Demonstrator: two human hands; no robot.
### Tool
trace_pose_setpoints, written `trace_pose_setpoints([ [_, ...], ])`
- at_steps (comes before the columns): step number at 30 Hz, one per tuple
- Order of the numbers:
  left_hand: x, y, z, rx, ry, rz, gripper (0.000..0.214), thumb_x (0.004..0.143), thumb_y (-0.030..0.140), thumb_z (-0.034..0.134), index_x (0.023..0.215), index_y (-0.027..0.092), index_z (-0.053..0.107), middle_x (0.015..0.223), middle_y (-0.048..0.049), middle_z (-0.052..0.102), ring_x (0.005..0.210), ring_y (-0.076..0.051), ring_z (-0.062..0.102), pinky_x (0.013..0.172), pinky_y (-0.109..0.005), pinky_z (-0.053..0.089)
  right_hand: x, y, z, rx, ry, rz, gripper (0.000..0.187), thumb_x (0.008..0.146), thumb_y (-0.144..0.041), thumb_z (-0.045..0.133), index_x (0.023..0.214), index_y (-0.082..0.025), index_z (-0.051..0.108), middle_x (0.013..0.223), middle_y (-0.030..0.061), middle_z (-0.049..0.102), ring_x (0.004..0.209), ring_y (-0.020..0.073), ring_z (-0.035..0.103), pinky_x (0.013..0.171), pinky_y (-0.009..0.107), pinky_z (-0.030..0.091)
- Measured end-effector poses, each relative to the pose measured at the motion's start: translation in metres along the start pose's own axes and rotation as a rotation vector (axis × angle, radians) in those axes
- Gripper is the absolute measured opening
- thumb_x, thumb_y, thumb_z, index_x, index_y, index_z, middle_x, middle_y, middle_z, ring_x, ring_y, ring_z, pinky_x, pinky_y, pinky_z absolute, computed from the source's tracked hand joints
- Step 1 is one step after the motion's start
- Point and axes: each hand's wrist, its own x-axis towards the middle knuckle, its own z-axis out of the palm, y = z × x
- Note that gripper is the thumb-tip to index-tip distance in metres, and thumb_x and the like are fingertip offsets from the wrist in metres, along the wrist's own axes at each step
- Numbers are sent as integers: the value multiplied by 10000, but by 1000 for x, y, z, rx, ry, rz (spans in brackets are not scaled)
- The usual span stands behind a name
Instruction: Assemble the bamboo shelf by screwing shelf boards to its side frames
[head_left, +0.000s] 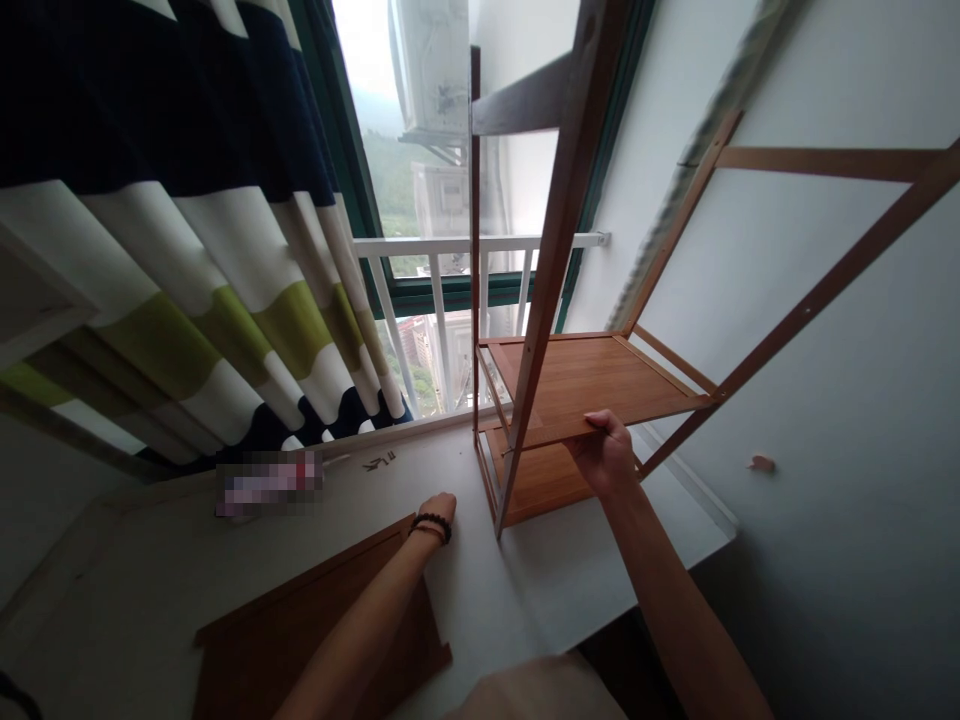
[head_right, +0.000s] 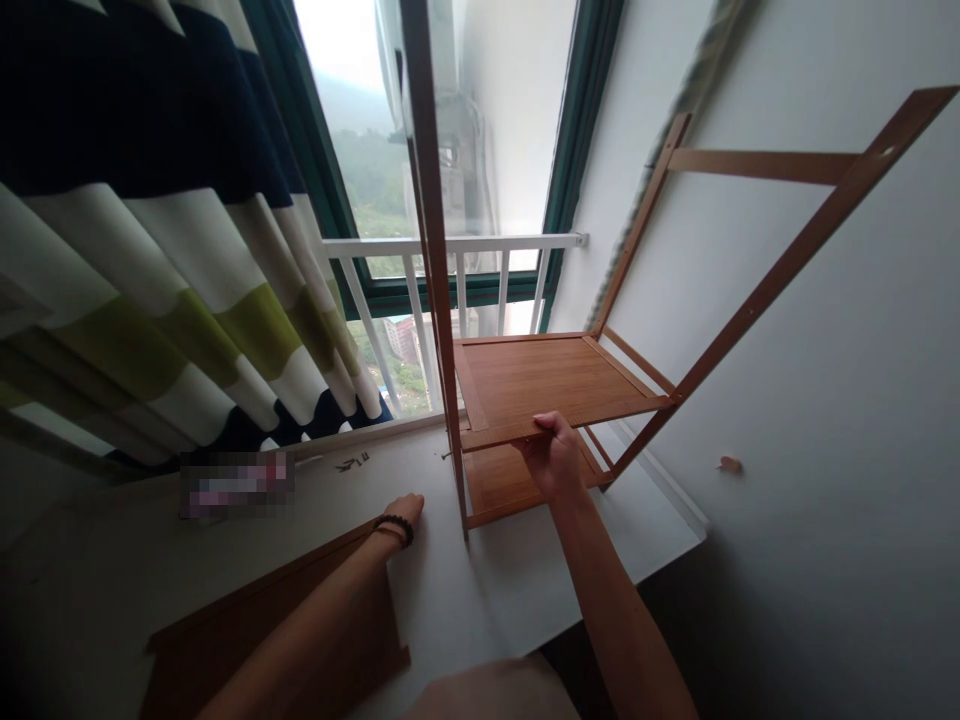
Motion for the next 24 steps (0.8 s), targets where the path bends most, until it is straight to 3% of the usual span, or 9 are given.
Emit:
trace_pose_setpoints([
  [4, -20, 4, -32, -309, 96, 22, 76, 759, 182, 511, 784, 139, 568, 773, -70, 672, 738, -156, 652, 688, -272, 516, 1, 0, 0, 22, 3, 4, 78, 599, -102, 509, 567, -168, 536, 550, -26, 607, 641, 142, 612, 628, 274, 541],
  [6, -43, 13, -55, -1008, 273, 107, 167, 735, 283, 581, 755, 121, 548, 757, -81, 670, 715, -179, 658, 682, -307, 537, 1, 0, 0, 30, -5, 1, 78, 606, -103, 503, 584, -166, 545, 573, -21, 621, 635, 139, 611, 618, 269, 540],
  [7, -57, 20, -67, -1244, 341, 140, 213, 698, 311, 627, 734, 121, 539, 740, -77, 668, 717, -191, 660, 695, -331, 541, 1, 0, 0, 34, -8, -1, 80, 610, -104, 501, 591, -165, 548, 582, -19, 626, 629, 137, 610, 614, 267, 540],
  [9, -88, 36, -89, -1512, 506, 158, 241, 655, 315, 674, 716, 130, 532, 738, -53, 663, 702, -187, 660, 685, -340, 549, 2, 0, 0, 39, -10, -3, 83, 614, -103, 498, 597, -164, 551, 584, -19, 628, 611, 133, 605, 609, 265, 539],
  [11, -115, 52, -105, -1640, 615, 170, 233, 638, 282, 695, 745, 144, 542, 760, -23, 657, 679, -169, 658, 630, -311, 559, 2, 0, 0, 36, -10, -1, 84, 615, -101, 497, 598, -164, 550, 580, -21, 624, 597, 130, 600, 613, 270, 539],
  [14, -140, 70, -115, -1742, 678, 175, 276, 642, 248, 696, 880, 164, 584, 782, -9, 656, 689, -153, 656, 606, -273, 563, 3, 1, -1, 23, -14, -5, 80, 618, -105, 498, 591, -165, 544, 573, -24, 618, 585, 129, 596, 622, 283, 540],
  [24, -143, 83, -123, -1753, 671, 227, 201, 706, 276, 653, 842, 160, 561, 882, -57, 691, 756, -195, 667, 660, -340, 564, 3, 1, -3, 21, -5, 2, 74, 609, -107, 501, 569, -162, 531, 559, -18, 604, 618, 138, 601, 609, 276, 532],
])
